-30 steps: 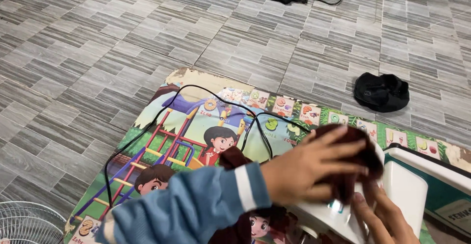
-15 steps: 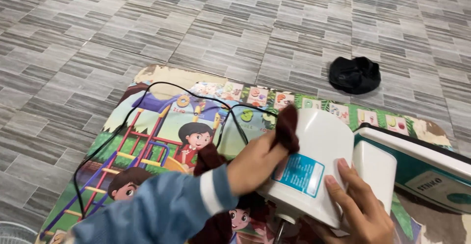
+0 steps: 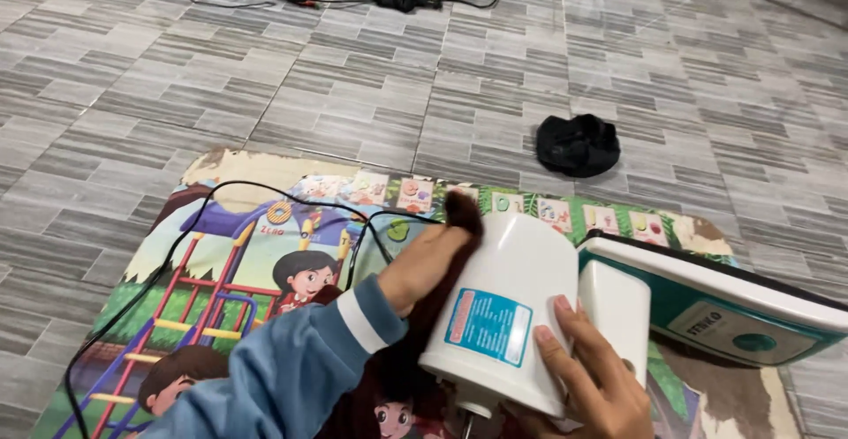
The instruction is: Cleaning the motor housing and base components of a wall fan using a cloth
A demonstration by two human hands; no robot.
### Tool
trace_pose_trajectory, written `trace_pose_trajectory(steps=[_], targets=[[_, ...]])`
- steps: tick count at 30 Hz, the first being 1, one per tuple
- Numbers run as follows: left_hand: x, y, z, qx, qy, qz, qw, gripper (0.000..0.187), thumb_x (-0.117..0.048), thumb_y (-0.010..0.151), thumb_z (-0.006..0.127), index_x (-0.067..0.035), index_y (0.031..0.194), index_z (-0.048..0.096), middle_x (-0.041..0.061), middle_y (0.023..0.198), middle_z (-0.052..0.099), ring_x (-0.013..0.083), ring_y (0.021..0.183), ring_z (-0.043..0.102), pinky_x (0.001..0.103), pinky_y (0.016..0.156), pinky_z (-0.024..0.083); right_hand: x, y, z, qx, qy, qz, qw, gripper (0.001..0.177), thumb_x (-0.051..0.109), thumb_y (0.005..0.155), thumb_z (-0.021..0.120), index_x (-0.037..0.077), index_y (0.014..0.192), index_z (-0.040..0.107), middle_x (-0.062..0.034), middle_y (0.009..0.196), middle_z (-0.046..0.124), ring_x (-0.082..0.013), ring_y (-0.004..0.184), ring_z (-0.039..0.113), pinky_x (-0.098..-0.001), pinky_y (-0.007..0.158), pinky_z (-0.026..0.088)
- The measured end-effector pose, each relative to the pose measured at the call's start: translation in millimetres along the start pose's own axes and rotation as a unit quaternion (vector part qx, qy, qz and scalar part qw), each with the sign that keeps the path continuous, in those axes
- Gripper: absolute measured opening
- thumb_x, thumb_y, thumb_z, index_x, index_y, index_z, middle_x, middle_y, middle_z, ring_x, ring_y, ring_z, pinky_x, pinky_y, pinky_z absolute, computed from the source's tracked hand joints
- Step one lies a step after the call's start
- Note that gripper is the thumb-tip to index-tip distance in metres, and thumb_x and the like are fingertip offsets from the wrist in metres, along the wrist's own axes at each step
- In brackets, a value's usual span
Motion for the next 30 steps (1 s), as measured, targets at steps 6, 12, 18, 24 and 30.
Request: trace_pose_trajectory(steps=[6, 12, 18, 24, 30], targets=[[46.8, -49.3, -15.0, -0.075, -0.097, -0.187, 0.975, 0.044, -0.028, 0.096, 0.046, 0.007, 0.115, 0.064, 0.011, 0.109, 0.067, 0.0186, 0.094, 0.056, 0.03, 0.089, 0.047, -0.5, 6.0, -1.0, 0.002, 0.05, 0.032, 0.998, 0.058, 0.04, 0.059, 0.089, 0.014, 0.11, 0.077, -0.0187, 0.136, 0.067, -0.0383, 0.13, 0.063, -0.0501, 0.109, 0.054], [84.1, -131.6, -18.1, -0.019, 0.042, -0.174, 0.984, 0.03, -0.026, 0.095, 0.054, -0.001, 0.099, 0.07, 0.007, 0.094, 0.071, 0.0163, 0.084, 0.061, 0.027, 0.079, 0.052, -2.5, -0.6, 5.3, 0.012, 0.031, 0.007, 0.999, 0.075, 0.034, 0.048, 0.096, 0.015, 0.117, 0.074, -0.0195, 0.141, 0.064, -0.0399, 0.132, 0.062, -0.0574, 0.11, 0.053], [42.8, -108.3, -17.4, -0.05, 0.084, -0.006, 0.995, 0.033, -0.024, 0.096, 0.054, 0.003, 0.08, 0.065, 0.007, 0.068, 0.063, 0.0165, 0.062, 0.052, 0.033, 0.059, 0.046, 18.3, -3.9, -0.6, 0.018, 0.059, 0.008, 0.998, 0.086, 0.024, 0.04, 0.094, 0.009, 0.121, 0.071, -0.0218, 0.147, 0.06, -0.0434, 0.137, 0.058, -0.0552, 0.109, 0.053], [92.6, -68.5, -25.4, -0.115, -0.069, -0.034, 0.99, 0.037, -0.028, 0.099, 0.052, 0.002, 0.116, 0.066, 0.006, 0.109, 0.069, 0.0154, 0.101, 0.059, 0.025, 0.094, 0.047, 14.6, -2.6, -0.7, 0.009, 0.055, 0.027, 0.998, 0.08, 0.029, 0.044, 0.096, 0.009, 0.118, 0.072, -0.0254, 0.143, 0.062, -0.0478, 0.135, 0.058, -0.059, 0.106, 0.054], [-21.2, -125.7, 3.3, -0.067, 0.064, 0.112, 0.989, 0.026, -0.018, 0.092, 0.049, 0.002, 0.088, 0.065, 0.011, 0.073, 0.069, 0.0217, 0.062, 0.054, 0.038, 0.061, 0.048, 20.4, 2.4, -4.2, 0.017, 0.058, 0.017, 0.998, 0.077, 0.029, 0.045, 0.094, 0.006, 0.116, 0.073, -0.0244, 0.145, 0.06, -0.0436, 0.137, 0.058, -0.0541, 0.109, 0.052]])
Point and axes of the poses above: each hand's wrist, its own y-axis towards the middle knuckle, its own z-axis out of the palm, x = y × z, the point moved 9 cm from there along y, towards the middle knuckle
